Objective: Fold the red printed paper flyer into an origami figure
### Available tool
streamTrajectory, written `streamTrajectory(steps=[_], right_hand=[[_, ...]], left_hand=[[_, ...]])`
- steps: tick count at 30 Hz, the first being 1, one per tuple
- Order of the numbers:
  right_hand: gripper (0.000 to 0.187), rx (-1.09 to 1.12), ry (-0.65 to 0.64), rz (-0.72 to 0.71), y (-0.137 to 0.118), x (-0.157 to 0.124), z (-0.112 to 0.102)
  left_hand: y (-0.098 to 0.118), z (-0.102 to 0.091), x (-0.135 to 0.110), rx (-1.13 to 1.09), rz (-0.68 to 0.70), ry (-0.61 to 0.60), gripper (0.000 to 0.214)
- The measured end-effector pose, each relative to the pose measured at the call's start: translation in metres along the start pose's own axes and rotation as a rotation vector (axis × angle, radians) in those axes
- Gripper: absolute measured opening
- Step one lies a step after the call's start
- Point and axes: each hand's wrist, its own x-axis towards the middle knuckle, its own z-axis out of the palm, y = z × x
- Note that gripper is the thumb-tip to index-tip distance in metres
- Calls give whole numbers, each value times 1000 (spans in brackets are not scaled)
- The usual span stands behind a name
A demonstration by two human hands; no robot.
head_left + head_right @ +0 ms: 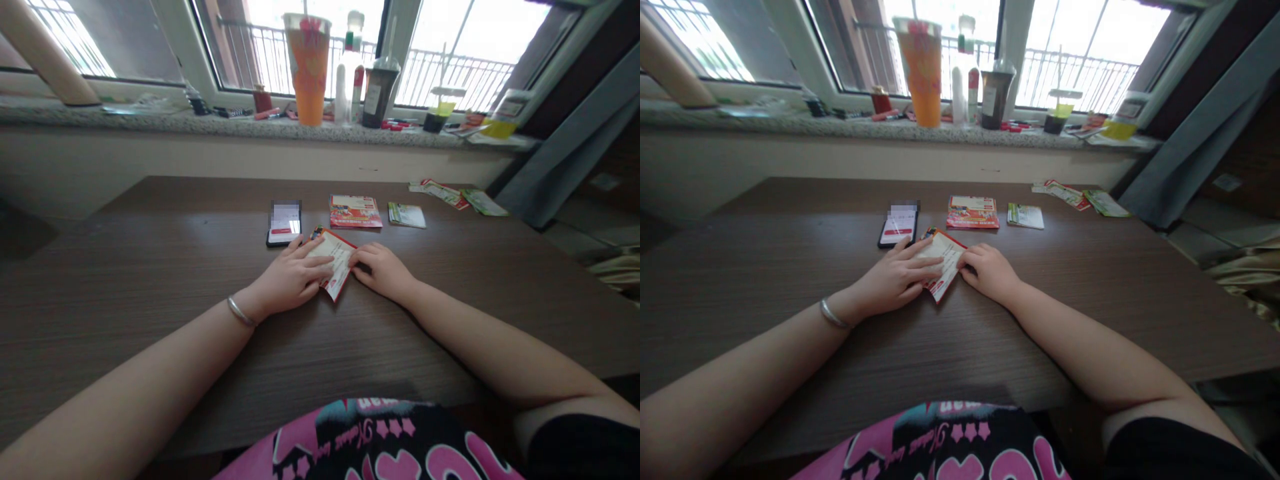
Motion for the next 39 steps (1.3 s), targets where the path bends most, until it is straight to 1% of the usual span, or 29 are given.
streamTrajectory(steps=[2,5,9,12,15,19,22,25,30,34,39], right_hand=[[7,25,33,-7,1,0,0],[6,59,76,-36,2,1,0],[6,88,110,-50,3,1,1],[6,119,137,-5,5,0,4],[6,153,164,74,9,0,8],[19,165,183,158,14,0,11],[24,174,171,175,15,1,10],[19,189,163,187,14,1,9],[12,207,178,255,11,1,7],[7,202,237,219,8,0,5],[2,211,265,205,7,-1,3]], left_hand=[[-1,1,0,-45,54,-38,34],[0,1,0,-96,101,-66,36],[3,0,1,-127,135,-59,34],[6,-1,2,-153,171,-61,34],[8,-1,2,-174,185,-94,34],[9,-2,2,-186,210,-127,35],[9,-2,1,-206,212,-136,38],[10,-3,1,-217,203,-144,41],[11,-1,1,-216,189,-169,42],[14,-2,0,-224,154,-186,44],[17,-5,1,-211,129,-198,45]])
